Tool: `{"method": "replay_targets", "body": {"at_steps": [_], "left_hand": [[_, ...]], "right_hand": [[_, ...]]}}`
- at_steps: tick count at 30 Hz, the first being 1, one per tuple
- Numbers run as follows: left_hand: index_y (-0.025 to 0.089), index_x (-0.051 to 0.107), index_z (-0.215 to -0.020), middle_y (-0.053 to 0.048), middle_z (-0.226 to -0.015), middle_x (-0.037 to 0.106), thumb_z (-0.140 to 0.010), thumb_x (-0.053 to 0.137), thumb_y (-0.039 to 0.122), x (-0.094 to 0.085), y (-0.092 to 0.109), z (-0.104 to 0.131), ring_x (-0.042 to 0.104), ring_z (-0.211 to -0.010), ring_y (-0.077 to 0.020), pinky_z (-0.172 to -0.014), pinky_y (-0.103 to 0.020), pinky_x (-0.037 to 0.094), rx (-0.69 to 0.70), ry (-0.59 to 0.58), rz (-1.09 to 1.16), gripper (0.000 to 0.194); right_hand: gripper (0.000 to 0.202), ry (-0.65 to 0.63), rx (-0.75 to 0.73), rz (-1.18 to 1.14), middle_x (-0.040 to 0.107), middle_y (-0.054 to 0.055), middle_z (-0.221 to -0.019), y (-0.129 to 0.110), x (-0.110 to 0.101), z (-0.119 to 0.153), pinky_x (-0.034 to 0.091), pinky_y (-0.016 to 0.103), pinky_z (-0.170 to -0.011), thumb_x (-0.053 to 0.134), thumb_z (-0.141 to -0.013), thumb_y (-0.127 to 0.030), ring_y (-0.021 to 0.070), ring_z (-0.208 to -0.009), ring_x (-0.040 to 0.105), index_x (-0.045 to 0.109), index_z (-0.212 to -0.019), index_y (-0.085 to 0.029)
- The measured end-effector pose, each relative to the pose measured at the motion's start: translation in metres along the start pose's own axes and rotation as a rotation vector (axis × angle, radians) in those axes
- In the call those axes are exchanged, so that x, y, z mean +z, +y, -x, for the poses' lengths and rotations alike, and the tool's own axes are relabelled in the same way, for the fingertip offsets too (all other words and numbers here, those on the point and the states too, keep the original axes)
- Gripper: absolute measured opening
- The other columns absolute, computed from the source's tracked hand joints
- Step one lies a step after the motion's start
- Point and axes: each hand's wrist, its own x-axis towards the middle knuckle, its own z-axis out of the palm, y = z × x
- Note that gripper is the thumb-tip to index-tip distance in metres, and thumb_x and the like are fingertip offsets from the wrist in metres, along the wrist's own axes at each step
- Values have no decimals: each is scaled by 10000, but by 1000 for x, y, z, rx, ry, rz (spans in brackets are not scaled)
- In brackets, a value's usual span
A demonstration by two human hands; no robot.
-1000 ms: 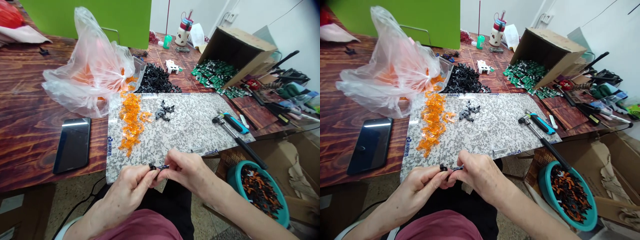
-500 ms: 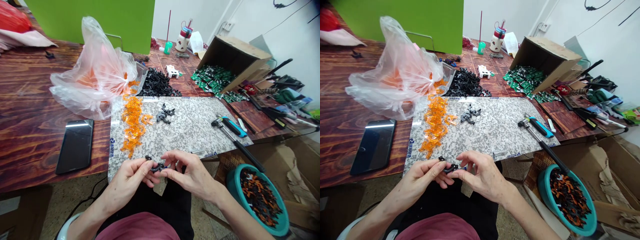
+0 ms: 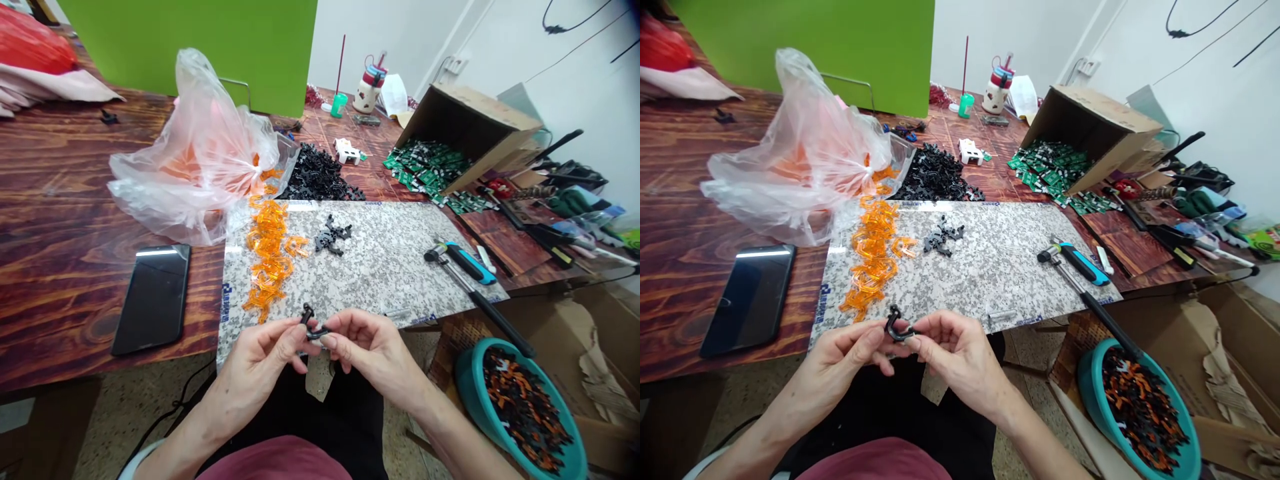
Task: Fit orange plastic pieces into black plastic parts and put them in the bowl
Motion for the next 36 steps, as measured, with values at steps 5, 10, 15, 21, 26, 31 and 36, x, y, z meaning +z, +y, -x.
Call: {"method": "replay_targets", "body": {"at_steps": [5, 10, 15, 21, 26, 31, 36], "left_hand": [[196, 705, -1090, -64, -1080, 722, -900, 540, 346, 9, -2, -1, 645, -988, -216, -921, -338, 489, 84, 52, -55, 293], [181, 736, -977, -62, -983, 732, -897, 538, 340, 15, -4, -3, 647, -892, -200, -834, -288, 510, 96, 134, -44, 266], [187, 681, -941, -26, -860, 705, -934, 477, 286, 14, 4, 0, 637, -795, -153, -762, -230, 499, 99, 20, -86, 226], [197, 564, -773, 17, -688, 559, -967, 379, 282, 11, 1, 5, 537, -637, -120, -612, -210, 424, 227, -26, -297, 281], [202, 517, -738, 42, -640, 493, -964, 386, 222, 15, -8, 10, 499, -581, -91, -566, -184, 390, 344, -25, -314, 262], [206, 522, -771, 53, -616, 483, -949, 390, 145, 19, -7, 16, 478, -528, -72, -535, -173, 371, 513, 25, -314, 230], [196, 523, -710, 51, -589, 460, -963, 396, 208, 12, -7, 11, 457, -527, -82, -536, -195, 360, 379, 81, -276, 283]], "right_hand": [[295, 99, 59, -203, 643, -12, -584, 5, 16, -2, 475, 168, -404, 784, -667, -375, 88, -475, 587, 627, -776, -150], [286, 69, 40, -125, 674, 5, -662, 3, 14, 2, 463, 161, -404, 798, -652, -359, 94, -516, 602, 635, -769, -155], [239, 213, -177, 275, 686, 46, -878, -11, -2, 1, 500, 203, -569, 666, -810, -377, 118, -706, 624, 675, -947, -182], [213, 56, -222, 338, 636, 7, -704, -10, 8, 1, 494, 243, -630, 552, -897, -365, 127, -663, 604, 655, -883, -179], [152, 132, -338, 399, 591, -8, -694, -10, 15, 9, 426, 216, -569, 555, -898, -292, 105, -617, 536, 614, -817, -177], [133, 144, -613, 491, 529, -9, -675, -14, 23, 15, 399, 233, -598, 500, -899, -176, 112, -639, 503, 543, -774, -176], [178, 15, -527, 557, 567, -10, -673, -22, 14, -7, 410, 228, -604, 521, -913, -215, 106, -631, 527, 580, -749, -174]]}}
